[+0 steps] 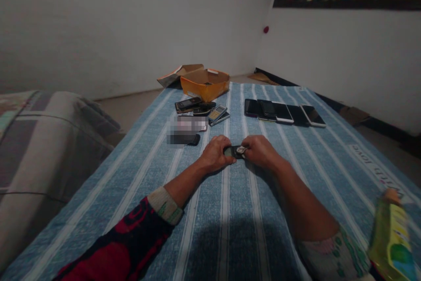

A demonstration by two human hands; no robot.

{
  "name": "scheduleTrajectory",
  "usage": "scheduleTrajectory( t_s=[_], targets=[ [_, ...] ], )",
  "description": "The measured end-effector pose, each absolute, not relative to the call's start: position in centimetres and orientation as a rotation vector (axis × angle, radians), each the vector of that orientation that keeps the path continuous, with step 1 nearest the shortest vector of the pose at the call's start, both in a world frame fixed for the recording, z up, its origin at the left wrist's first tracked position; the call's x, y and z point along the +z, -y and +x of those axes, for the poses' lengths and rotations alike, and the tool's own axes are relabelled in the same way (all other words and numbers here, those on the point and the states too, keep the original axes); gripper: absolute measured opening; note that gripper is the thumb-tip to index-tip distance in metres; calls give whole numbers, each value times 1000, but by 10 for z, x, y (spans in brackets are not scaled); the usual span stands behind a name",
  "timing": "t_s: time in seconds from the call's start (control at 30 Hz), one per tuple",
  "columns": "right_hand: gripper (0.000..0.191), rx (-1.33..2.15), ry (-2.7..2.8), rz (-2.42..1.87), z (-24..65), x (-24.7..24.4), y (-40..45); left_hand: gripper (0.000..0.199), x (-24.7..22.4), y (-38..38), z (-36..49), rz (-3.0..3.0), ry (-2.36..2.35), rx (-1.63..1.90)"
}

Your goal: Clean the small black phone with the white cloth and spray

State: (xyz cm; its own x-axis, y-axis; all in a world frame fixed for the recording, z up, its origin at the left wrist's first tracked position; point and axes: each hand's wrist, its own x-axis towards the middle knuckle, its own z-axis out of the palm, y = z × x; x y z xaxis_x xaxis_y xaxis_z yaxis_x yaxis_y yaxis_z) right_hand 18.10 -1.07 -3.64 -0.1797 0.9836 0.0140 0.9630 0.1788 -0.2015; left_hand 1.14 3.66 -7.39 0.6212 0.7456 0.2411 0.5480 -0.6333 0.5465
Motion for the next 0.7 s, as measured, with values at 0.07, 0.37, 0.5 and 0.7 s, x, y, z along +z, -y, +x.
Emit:
scheduleTrajectory(
  t_s=[0.07,0.37,0.5,0.7],
  targets=[
    [21,243,2355,-1913,182,-35,12,24,-74,-37,11,2418,-1014,643],
    [26,-45,2171,-2035,169,-49,8,26,-73,-37,12,2431,-1020,643],
    [20,180,2256,-1926,180,-43,9,26,-72,-36,11,2437,-1020,635],
    [21,47,2327,-1966,171,-46,10,24,-75,-38,12,2439,-997,620]
  ],
)
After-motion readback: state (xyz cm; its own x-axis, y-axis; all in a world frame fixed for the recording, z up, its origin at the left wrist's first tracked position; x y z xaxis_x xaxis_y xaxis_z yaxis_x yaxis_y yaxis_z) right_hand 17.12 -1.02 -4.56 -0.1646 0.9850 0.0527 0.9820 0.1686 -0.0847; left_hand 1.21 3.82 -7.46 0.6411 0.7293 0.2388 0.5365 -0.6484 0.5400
